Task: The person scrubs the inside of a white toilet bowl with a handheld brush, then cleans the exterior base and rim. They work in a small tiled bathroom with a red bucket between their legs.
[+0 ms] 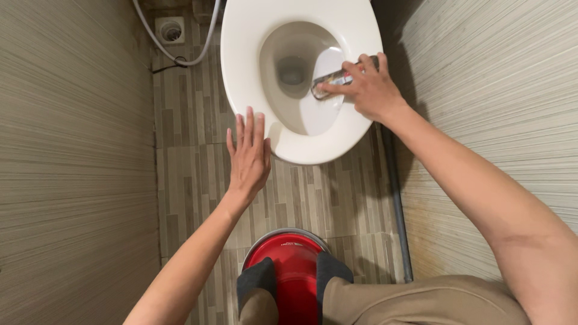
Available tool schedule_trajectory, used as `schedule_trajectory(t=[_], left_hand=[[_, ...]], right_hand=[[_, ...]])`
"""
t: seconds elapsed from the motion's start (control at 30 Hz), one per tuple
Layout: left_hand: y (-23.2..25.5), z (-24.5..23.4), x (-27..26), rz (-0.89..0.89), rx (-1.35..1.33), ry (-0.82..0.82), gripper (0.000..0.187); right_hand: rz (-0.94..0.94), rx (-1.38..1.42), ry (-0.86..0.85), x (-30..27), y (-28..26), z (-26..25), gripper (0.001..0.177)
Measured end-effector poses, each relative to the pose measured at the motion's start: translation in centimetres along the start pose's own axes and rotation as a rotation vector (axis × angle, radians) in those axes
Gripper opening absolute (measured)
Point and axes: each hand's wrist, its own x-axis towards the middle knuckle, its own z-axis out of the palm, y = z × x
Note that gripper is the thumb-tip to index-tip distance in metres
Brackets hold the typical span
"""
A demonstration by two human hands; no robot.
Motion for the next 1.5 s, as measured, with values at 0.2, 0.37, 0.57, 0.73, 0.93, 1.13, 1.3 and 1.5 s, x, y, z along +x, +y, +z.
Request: schedule_trajectory(t=[0.2,0.37,0.57,0.73,0.93,1.13,1.3,1.5], left_hand=[[-0.4,-0.7,-0.4,0.077,0.076,-0.028,0.055],[-0.3,-0.9,-0.4,0.076,0.094,-0.022,0.055],[-0.6,-0.5,-0.4,0.087,0.097,0.005,0.056],[-0.8,-0.2,-0.5,0.093,0.099,0.035,0.055],[-0.9,0.0,-0.5,0.094,0.111,0.05,0.055],[-1.1,0.4,-0.7,0.088,0.117,0.049,0.055],[-1.1,0.3,-0.6,0.084,0.128,0.045,0.055],[-1.1,0.4,-0.6,0.103,0.132,0.076,0.055]], right_hand=[[0.501,0.367,0.028,-1.2,4.8,0.1,0.087],[0.414,0.349,0.133,-2.8,3.6,1.6,0.087],[0.066,0.061,0.162,-5.2,1.7,2.5,0.086],[0.337,0.308,0.135,-6.7,4.4,1.6,0.091],[0.38,0.469,0.106,-6.3,3.1,1.4,0.095],[-0.003,0.146,0.137,-5.9,-1.3,-0.1,0.084],[0.008,0.206,0.268,-6.0,0.1,0.7,0.083],[0.365,0.392,0.216,-6.8,3.1,1.9,0.083]])
